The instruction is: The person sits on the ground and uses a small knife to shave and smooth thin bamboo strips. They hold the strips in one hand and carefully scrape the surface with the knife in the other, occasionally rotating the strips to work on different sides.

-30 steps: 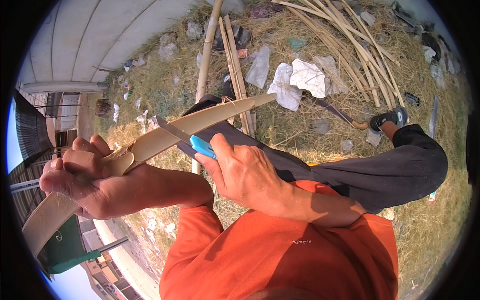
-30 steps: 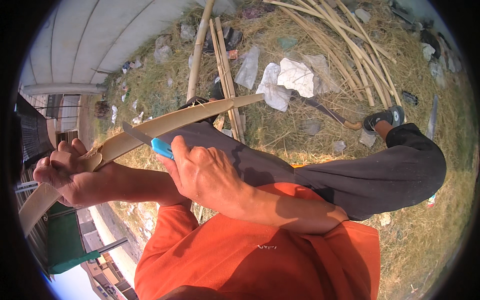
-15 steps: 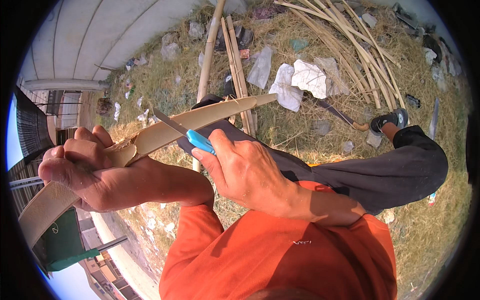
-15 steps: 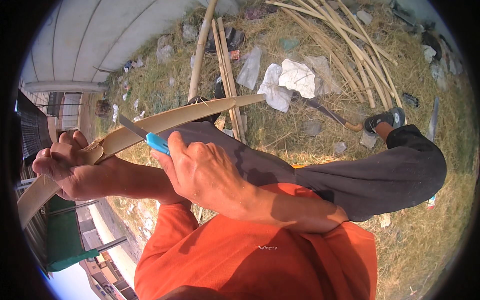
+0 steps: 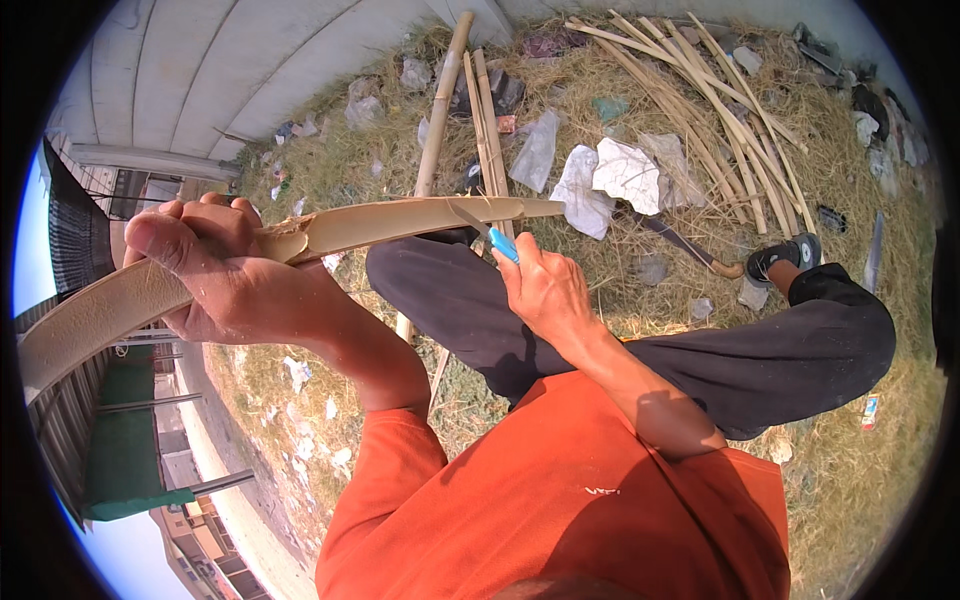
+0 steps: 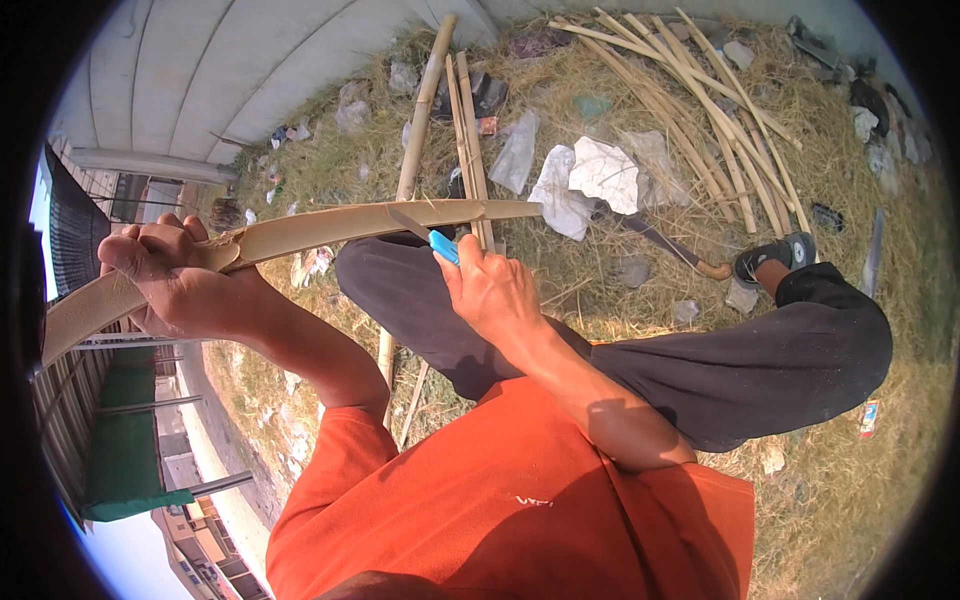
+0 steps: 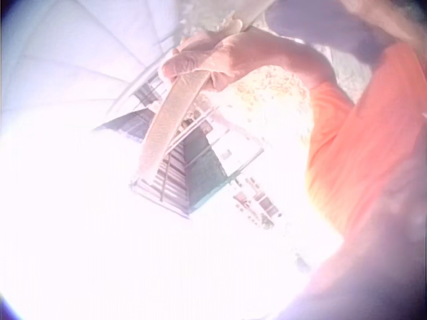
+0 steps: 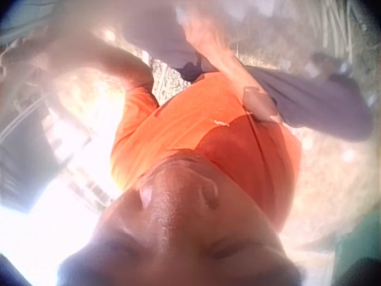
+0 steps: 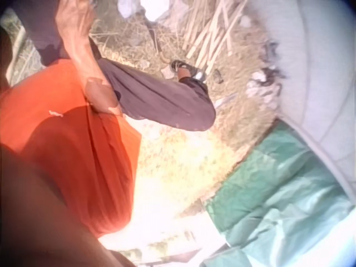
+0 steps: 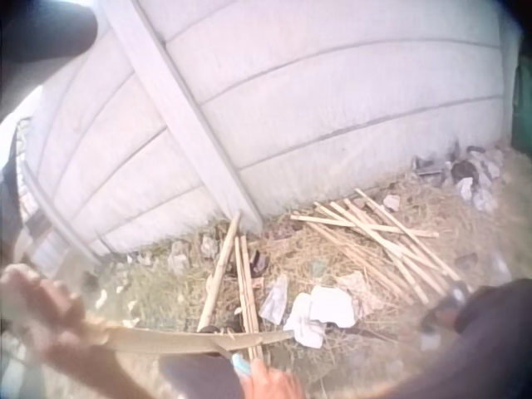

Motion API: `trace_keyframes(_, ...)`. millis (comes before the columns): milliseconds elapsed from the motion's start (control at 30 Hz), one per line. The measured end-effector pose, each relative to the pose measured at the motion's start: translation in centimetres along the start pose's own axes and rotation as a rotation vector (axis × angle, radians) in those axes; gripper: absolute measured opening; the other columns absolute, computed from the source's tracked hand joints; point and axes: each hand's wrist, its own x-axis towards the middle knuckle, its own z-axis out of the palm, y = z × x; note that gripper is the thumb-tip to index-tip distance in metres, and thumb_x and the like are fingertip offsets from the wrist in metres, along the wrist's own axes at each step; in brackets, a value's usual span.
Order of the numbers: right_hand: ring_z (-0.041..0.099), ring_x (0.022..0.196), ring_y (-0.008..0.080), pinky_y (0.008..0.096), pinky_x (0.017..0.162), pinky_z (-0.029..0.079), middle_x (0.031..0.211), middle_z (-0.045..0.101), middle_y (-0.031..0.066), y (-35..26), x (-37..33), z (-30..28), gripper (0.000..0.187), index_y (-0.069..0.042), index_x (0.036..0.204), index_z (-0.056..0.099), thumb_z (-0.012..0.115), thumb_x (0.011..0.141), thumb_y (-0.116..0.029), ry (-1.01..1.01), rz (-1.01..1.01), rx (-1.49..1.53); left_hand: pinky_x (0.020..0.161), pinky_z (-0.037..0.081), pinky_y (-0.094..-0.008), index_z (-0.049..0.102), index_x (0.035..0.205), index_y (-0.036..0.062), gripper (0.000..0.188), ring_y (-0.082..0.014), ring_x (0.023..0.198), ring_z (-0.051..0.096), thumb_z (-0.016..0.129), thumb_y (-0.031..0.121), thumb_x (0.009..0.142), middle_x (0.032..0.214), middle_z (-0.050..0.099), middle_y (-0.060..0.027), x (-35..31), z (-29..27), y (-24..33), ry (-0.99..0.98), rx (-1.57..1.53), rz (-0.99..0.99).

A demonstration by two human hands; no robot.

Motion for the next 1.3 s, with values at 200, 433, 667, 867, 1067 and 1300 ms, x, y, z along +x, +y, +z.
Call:
trace_keyframes(200,0.055,0.057,0.0449,0.049,0.055,0.04,0.057,0.052,0.0237,1.8,-1.8,-4.6,0.044,0.003,0.082,0.052,0.041,0.102,-0.034,-0.107,0.264,0.145,0.048,0.041,-0.0189,0.057,0.086,0.0039,0.024,-0.0102,0.057,0.049,0.065,0.026,0.094,0.057,0.044,0.0011,-0.2,0.1,-0.1,0.16,0.047,-0.014)
trace_keyframes(433,0.06,0.054,0.0423,0.0498,0.051,0.047,0.054,0.055,0.0223,-8.6,1.2,-6.5,0.036,0.002,0.084,0.049,0.044,0.101,-0.029,-0.12,-0.166,0.391,0.047,0.042,-0.0198,0.056,0.085,0.0041,0.031,-0.0085,0.054,0.047,0.065,0.032,0.093,0.052,0.041,0.0018,-1.0,2.7,0.6,0.144,0.105,0.027)
trace_keyframes(667,0.058,0.058,0.047,0.0529,0.052,0.044,0.057,0.055,0.0265,-5.1,1.8,-5.1,0.035,0.004,0.098,0.055,0.043,0.102,-0.029,-0.194,0.107,0.254,0.045,0.041,-0.0204,0.054,0.08,0.0071,0.038,-0.0093,0.052,0.047,0.067,0.041,0.09,0.053,0.038,0.0026,-1.1,2.1,0.4,0.083,0.138,0.073)
trace_keyframes(867,0.058,0.058,0.0475,0.0536,0.054,0.045,0.057,0.055,0.0266,-1.6,1.5,-2.6,0.037,0.004,0.089,0.056,0.045,0.101,-0.029,-0.096,0.104,0.134,0.043,0.037,-0.0206,0.054,0.079,0.0067,0.034,-0.0091,0.05,0.043,0.063,0.036,0.094,0.053,0.04,0.0011,-1.2,2.1,-0.2,0.007,0.063,0.057)
trace_keyframes(1067,0.066,0.082,0.0452,0.0528,0.08,0.05,0.084,0.066,0.0312,15.7,-1.8,0.6,0.059,0.005,0.083,0.07,0.033,0.101,-0.037,-0.179,0.638,-0.259,0.042,0.029,-0.0212,0.054,0.079,0.0043,0.036,-0.0084,0.048,0.036,0.059,0.035,0.096,0.053,0.041,-0.0009,-1.1,1.8,0.1,-0.005,0.09,0.104)
trace_keyframes(1300,0.051,0.064,0.0479,0.0491,0.06,0.04,0.062,0.05,0.0262,3.9,1.0,-4.5,0.047,0.003,0.082,0.052,0.038,0.103,-0.036,-0.161,0.296,0.251,0.043,0.034,-0.0245,0.052,0.083,0.0007,0.038,-0.0108,0.048,0.036,0.06,0.036,0.095,0.054,0.038,-0.0018,-0.3,0.2,-1.0,-0.022,0.148,0.074)
